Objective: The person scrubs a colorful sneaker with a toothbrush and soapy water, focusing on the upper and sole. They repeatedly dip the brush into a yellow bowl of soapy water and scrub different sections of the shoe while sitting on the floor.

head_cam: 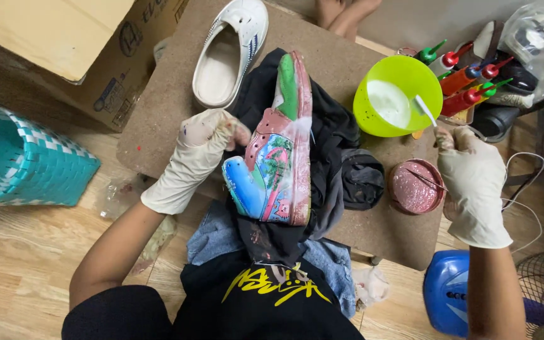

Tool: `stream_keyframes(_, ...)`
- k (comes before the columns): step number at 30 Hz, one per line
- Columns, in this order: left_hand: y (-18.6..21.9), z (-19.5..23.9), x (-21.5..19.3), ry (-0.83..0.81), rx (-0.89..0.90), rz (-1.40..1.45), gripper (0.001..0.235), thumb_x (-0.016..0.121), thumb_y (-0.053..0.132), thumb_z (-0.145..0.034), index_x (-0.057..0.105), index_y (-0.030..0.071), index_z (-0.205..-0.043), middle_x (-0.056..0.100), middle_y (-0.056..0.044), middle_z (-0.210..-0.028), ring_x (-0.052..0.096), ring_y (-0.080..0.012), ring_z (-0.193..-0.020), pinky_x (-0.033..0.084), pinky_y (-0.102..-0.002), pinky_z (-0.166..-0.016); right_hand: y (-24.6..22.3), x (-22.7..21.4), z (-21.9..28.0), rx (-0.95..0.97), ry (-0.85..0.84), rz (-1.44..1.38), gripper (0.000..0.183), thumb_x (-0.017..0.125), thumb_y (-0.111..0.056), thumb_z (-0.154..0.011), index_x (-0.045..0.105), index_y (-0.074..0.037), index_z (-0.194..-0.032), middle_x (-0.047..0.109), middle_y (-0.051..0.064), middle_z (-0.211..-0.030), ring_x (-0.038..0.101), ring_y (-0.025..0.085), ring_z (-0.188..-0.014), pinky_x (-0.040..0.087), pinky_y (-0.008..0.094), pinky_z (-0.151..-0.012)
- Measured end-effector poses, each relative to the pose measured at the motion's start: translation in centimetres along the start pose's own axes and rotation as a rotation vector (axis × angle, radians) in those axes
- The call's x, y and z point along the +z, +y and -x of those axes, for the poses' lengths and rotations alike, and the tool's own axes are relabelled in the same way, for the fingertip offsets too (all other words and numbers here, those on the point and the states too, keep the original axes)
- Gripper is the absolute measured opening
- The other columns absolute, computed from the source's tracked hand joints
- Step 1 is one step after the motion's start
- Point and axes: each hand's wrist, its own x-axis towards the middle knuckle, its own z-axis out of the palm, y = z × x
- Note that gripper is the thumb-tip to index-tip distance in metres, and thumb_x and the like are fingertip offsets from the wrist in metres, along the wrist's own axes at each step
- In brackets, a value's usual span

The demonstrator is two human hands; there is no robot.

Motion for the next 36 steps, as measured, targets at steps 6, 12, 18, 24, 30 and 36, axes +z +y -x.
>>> stream_keyframes(6,-0.2,1.6,0.2,0.116,-0.148,0.000,0.056,0.044,0.040,-0.112,0.062,0.005,-0.073,0.063,-0.003,-0.063,0.060,-0.0119,-0.056,0.046,-0.028,-0.054,-2.5,1.4,1.7,-0.264,-0.036,-0.508,0.023,0.059,-0.028,-0.103,0.075,-0.014,-0.113,0.076,0.010,-0.092,0.069,0.019,-0.083,0.052,0.032,-0.075)
stream_keyframes(12,-2.4,3.1,1.9,0.332,-0.043,-0.207,0.059,0.043,0.033,-0.117,0.055,0.004,-0.067,0.057,-0.004,-0.057,0.059,-0.0144,-0.053,0.042,-0.033,-0.054,-7.2,3.1,2.4,-0.436,-0.454,-0.310,0.029,0.069,-0.034,-0.099,0.073,-0.006,-0.098,0.064,0.018,-0.070,0.057,0.021,-0.064,0.048,0.038,-0.062)
stream_keyframes(18,-3.9,3.3,3.0,0.363,-0.141,0.241,0.055,0.049,0.030,-0.113,0.045,0.005,-0.064,0.044,-0.001,-0.054,0.047,-0.0121,-0.047,0.034,-0.030,-0.047,-10.4,1.8,2.1,-0.578,-0.281,-0.282,0.030,0.066,-0.040,-0.097,0.073,-0.011,-0.101,0.064,0.018,-0.077,0.062,0.033,-0.067,0.048,0.042,-0.062)
stream_keyframes(24,-0.7,2.6,2.6,0.319,-0.157,0.232,0.044,0.051,0.034,-0.112,0.049,0.006,-0.078,0.051,-0.002,-0.064,0.049,-0.0105,-0.055,0.038,-0.027,-0.053,-10.5,1.5,1.5,-0.624,-0.260,-0.114,0.030,0.068,-0.044,-0.094,0.075,-0.016,-0.099,0.068,0.017,-0.077,0.066,0.036,-0.073,0.050,0.044,-0.064)
stream_keyframes(30,0.4,3.0,3.5,0.173,-0.063,-0.028,0.040,0.056,0.038,-0.109,0.055,-0.002,-0.105,0.059,-0.013,-0.090,0.058,-0.0188,-0.081,0.046,-0.036,-0.073,-10.3,2.0,-1.5,-0.700,-0.606,-0.135,0.031,0.072,-0.045,-0.088,0.079,-0.017,-0.099,0.071,0.015,-0.075,0.058,0.030,-0.062,0.053,0.039,-0.065)
stream_keyframes(36,0.2,3.2,3.6,0.070,-0.541,-0.012,0.037,0.051,0.040,-0.102,0.064,0.006,-0.095,0.059,-0.012,-0.074,0.058,-0.0242,-0.069,0.046,-0.038,-0.065,-12.0,1.9,-2.8,-0.720,-0.673,-0.121,0.041,0.069,-0.049,-0.094,0.078,-0.009,-0.094,0.066,0.013,-0.070,0.054,0.021,-0.066,0.052,0.037,-0.067)
